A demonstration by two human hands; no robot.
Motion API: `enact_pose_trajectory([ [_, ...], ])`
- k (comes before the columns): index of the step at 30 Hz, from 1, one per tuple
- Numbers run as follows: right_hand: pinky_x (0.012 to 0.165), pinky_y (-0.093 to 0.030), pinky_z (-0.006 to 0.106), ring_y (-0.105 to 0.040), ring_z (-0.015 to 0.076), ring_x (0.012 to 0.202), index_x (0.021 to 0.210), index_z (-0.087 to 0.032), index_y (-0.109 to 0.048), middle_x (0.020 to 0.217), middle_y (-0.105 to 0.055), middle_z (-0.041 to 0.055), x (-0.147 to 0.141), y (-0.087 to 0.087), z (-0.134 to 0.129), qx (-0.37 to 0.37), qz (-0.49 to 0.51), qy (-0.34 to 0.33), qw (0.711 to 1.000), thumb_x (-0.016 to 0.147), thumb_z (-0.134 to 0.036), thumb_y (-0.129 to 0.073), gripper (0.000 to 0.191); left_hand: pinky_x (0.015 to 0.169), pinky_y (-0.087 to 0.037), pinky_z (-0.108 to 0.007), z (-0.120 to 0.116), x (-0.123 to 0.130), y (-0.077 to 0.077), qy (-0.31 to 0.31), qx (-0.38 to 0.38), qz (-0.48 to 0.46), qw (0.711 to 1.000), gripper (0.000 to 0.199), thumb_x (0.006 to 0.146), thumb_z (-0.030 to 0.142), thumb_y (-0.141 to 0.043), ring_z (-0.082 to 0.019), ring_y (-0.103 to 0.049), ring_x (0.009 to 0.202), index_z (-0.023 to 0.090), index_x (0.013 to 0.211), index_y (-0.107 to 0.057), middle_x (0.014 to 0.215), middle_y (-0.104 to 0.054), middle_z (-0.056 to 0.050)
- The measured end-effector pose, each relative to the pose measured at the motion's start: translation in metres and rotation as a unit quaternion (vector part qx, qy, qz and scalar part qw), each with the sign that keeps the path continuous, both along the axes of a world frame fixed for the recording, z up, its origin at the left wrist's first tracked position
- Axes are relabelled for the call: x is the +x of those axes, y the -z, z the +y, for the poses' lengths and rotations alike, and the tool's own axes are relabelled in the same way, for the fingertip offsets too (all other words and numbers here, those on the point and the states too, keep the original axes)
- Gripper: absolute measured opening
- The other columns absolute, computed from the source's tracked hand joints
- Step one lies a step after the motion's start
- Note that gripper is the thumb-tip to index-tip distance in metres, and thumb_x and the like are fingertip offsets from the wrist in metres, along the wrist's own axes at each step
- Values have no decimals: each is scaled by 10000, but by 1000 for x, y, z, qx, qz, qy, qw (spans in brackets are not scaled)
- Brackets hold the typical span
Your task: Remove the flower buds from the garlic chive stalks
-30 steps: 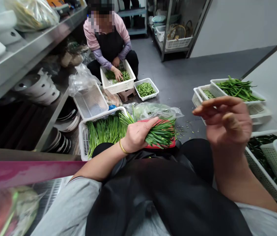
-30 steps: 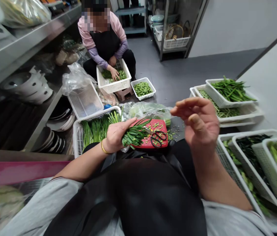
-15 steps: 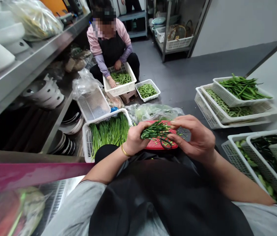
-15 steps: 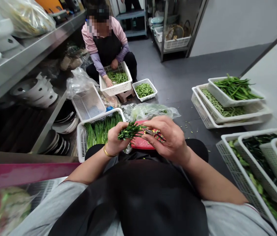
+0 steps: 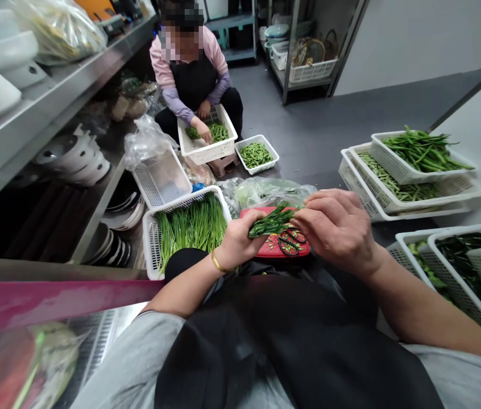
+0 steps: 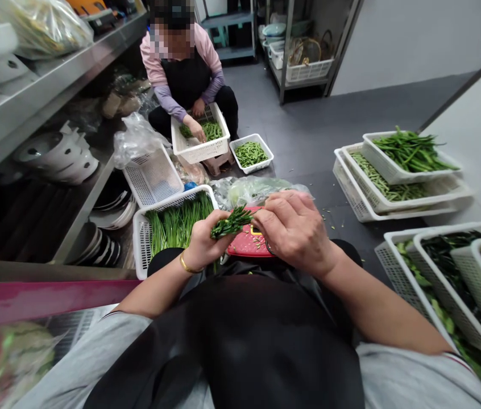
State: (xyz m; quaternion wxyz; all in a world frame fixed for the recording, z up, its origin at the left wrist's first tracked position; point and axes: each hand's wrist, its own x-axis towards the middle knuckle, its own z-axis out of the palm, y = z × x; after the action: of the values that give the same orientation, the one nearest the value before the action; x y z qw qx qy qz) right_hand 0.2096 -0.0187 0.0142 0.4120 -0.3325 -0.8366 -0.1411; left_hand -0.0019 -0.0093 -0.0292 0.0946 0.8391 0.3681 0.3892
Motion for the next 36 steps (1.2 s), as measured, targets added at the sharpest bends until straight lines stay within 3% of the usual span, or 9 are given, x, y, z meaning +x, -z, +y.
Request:
enact_pose_trajectory([
  [4,720,-490,347,-596,183,770,801,-203,-583,772,-612,46,-10,11,9,-127,163,-68,976,885,-218,-550,91,641,-547,-226,0,3,5,18,33,7,999,202,863,191,-495,-137,-681,701,163,1049,-569,845,-719,-57],
  [9,806,-541,386,-629,180,821,885,-236,-619,812,-613,29,-9,2,13,-269,431,-194,839,943,-412,-434,261,728,-581,-261,0,1,16,32,98,36,994,311,835,141,-444,-161,-714,801,162,1118,-572,897,-737,-78],
  [13,1063,-420,464,-539,242,1199,1067,-278,-658,1149,-619,39,4,-20,3,-209,289,-190,915,780,-311,-706,293,680,-574,-233,1,-1,17,18,109,39,993,267,873,182,-438,-148,-715,746,167,1098,-580,865,-737,-66],
  [16,1047,-426,477,-541,254,1202,981,-244,-680,1055,-660,62,6,-28,0,-214,79,-149,962,821,-262,-667,161,619,-554,-223,2,1,15,15,131,34,991,228,878,186,-456,-147,-707,696,159,1070,-576,824,-731,-60],
  [23,1059,-388,478,-608,200,1037,820,-199,-630,834,-664,35,-4,-18,6,-142,-89,-104,980,894,-203,-532,122,543,-491,-214,1,3,16,24,92,28,995,154,892,205,-464,-139,-683,620,160,1009,-554,753,-700,-40],
  [28,889,-469,430,-585,208,906,744,-185,-576,822,-626,70,-11,-5,12,-187,6,-69,980,859,-204,-511,134,550,-491,-231,2,2,22,15,52,54,997,183,879,207,-468,-160,-682,637,159,1028,-561,747,-693,-43],
  [30,817,-488,382,-578,186,852,750,-189,-554,813,-610,56,-20,4,16,-282,136,-94,945,857,-240,-528,122,579,-506,-239,3,3,23,18,36,45,998,212,875,216,-477,-169,-687,670,160,1059,-565,778,-699,-52],
  [33,825,-507,367,-590,163,814,760,-202,-528,775,-581,22,-36,14,20,-418,380,-158,810,855,-355,-567,184,625,-519,-248,5,6,21,31,1,6,1000,240,878,241,-506,-174,-690,717,167,1097,-569,860,-707,-68],
  [36,858,-524,383,-607,176,848,745,-225,-518,755,-561,9,-36,8,21,-441,524,-205,699,820,-498,-602,295,653,-516,-249,8,4,15,65,-60,-62,994,223,870,263,-558,-165,-679,749,175,1073,-585,902,-700,-68],
])
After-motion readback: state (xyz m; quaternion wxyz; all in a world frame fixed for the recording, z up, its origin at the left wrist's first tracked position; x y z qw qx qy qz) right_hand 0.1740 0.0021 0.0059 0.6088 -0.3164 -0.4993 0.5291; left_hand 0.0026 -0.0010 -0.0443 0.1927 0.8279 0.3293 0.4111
